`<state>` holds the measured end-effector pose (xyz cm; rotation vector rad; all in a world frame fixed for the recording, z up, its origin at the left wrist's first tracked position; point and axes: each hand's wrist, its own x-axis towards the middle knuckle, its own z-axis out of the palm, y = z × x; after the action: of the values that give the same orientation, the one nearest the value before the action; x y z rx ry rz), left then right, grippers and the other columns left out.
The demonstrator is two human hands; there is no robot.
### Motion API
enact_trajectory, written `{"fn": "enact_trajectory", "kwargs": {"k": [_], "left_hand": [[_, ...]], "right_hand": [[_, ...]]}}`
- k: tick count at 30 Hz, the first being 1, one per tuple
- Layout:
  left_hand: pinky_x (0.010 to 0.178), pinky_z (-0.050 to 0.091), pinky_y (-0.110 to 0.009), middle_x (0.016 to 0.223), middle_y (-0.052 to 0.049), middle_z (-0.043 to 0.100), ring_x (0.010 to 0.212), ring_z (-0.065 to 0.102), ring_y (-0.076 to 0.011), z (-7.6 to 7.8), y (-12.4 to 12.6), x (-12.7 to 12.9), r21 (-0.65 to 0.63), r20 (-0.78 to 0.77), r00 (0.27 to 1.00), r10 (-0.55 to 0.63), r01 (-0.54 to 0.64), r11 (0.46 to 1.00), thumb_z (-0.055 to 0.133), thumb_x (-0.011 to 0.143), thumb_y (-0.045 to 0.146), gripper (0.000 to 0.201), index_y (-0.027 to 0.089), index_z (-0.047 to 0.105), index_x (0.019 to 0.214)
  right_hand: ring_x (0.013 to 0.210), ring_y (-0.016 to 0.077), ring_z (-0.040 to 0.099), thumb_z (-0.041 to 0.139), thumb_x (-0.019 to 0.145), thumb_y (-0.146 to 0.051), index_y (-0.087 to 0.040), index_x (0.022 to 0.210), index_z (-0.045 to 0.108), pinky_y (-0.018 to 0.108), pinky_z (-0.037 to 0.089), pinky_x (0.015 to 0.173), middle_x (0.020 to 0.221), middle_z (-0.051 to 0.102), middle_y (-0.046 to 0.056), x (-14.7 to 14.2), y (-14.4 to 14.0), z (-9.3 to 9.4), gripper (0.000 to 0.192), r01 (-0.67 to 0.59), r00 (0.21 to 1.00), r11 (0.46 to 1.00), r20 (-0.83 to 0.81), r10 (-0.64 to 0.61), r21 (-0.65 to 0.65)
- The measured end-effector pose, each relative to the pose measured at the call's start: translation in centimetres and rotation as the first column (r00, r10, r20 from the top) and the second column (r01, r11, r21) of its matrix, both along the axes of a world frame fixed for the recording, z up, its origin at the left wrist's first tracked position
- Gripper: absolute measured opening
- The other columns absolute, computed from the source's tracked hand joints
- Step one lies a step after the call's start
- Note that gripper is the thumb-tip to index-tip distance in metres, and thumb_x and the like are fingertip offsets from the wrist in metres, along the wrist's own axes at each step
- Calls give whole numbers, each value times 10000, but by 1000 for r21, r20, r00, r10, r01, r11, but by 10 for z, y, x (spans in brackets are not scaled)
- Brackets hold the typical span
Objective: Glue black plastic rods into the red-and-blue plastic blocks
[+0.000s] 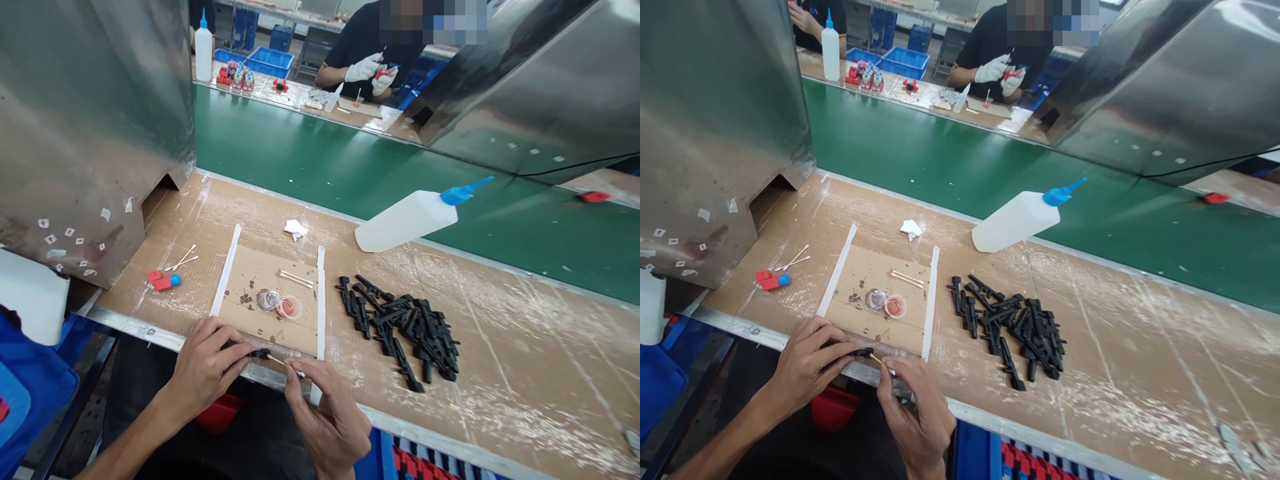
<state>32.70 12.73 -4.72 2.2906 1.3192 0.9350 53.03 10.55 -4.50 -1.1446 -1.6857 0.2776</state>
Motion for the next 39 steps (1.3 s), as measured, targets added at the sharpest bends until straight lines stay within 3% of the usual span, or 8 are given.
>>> {"fn": "enact_trajectory", "kwargs": {"k": [13, 18, 21, 24, 27, 30, 35, 39], "left_hand": [[762, 419, -362, 897, -23, 677, 864, 499, -205, 0, -1, 0, -9, -8, 1000, -1, 1, 1000, 630, 936, 152, 188, 221, 695, 1098], [764, 415, -357, 892, -25, 678, 863, 496, -206, -1, -1, 0, 5, 13, 1000, 1, -1, 1000, 632, 933, 145, 184, 213, 699, 1091], [756, 408, -356, 891, -25, 680, 860, 498, -207, -1, -1, 0, 7, 17, 1000, 4, -4, 1000, 640, 928, 146, 175, 210, 698, 1081], [761, 407, -357, 897, -25, 675, 861, 499, -207, 0, -1, 0, -2, 15, 1000, 6, -6, 1000, 637, 932, 153, 176, 215, 692, 1086], [762, 407, -357, 894, -24, 667, 860, 497, -208, -1, -2, -1, -13, 9, 1000, 4, -3, 1000, 634, 933, 154, 172, 221, 688, 1082], [767, 403, -360, 902, -25, 669, 865, 503, -210, -2, -2, -2, -4, 9, 1000, -9, 9, 1000, 637, 928, 145, 186, 223, 681, 1091], [759, 400, -362, 904, -25, 676, 861, 514, -216, -2, -2, -3, 6, -8, 1000, -5, 5, 1000, 639, 923, 133, 181, 233, 679, 1068], [760, 411, -366, 923, -26, 679, 870, 527, -221, -3, -2, -3, -8, -36, 999, -16, 16, 1000, 621, 943, 164, 192, 252, 670, 1106]], "right_hand": [[799, 194, 691, 690, 778, 75, -190, 1095, 665, 331, 595, 676, 864, 720, 43, -2, 2, 5, 414, -13, 998, 998, 59, 10, 54], [798, 180, 697, 675, 780, 90, -170, 1055, 666, 306, 590, 711, 867, 724, 48, -2, 1, 4, 379, -20, 997, 999, 80, 16, 44], [806, 182, 698, 680, 798, 50, -193, 1047, 675, 312, 591, 736, 874, 725, 41, 0, -3, -3, 348, -2, 1000, 1000, 7, 2, -17], [800, 183, 706, 697, 833, -53, -209, 997, 696, 306, 599, 740, 872, 727, 38, 2, -6, -8, 226, 48, 982, 990, -174, -71, -136], [755, 173, 724, 746, 832, -177, -200, 937, 717, 260, 605, 696, 845, 741, 40, 3, -4, -6, 111, 112, 916, 952, -342, -210, -284], [687, 163, 721, 795, 800, -294, -181, 881, 718, 234, 599, 658, 802, 751, 43, 6, 5, 4, 159, 166, 839, 898, -421, -345, -407], [702, 163, 702, 804, 790, -386, -167, 971, 703, 241, 571, 657, 832, 745, 54, 8, 35, 12, 302, 331, 774, 860, -410, -483, -389], [787, 182, 702, 773, 810, -427, -159, 1024, 702, 282, 559, 736, 909, 742, 75, 9, 58, 2, 350, 298, 822, 875, -364, -438, -381]]}}
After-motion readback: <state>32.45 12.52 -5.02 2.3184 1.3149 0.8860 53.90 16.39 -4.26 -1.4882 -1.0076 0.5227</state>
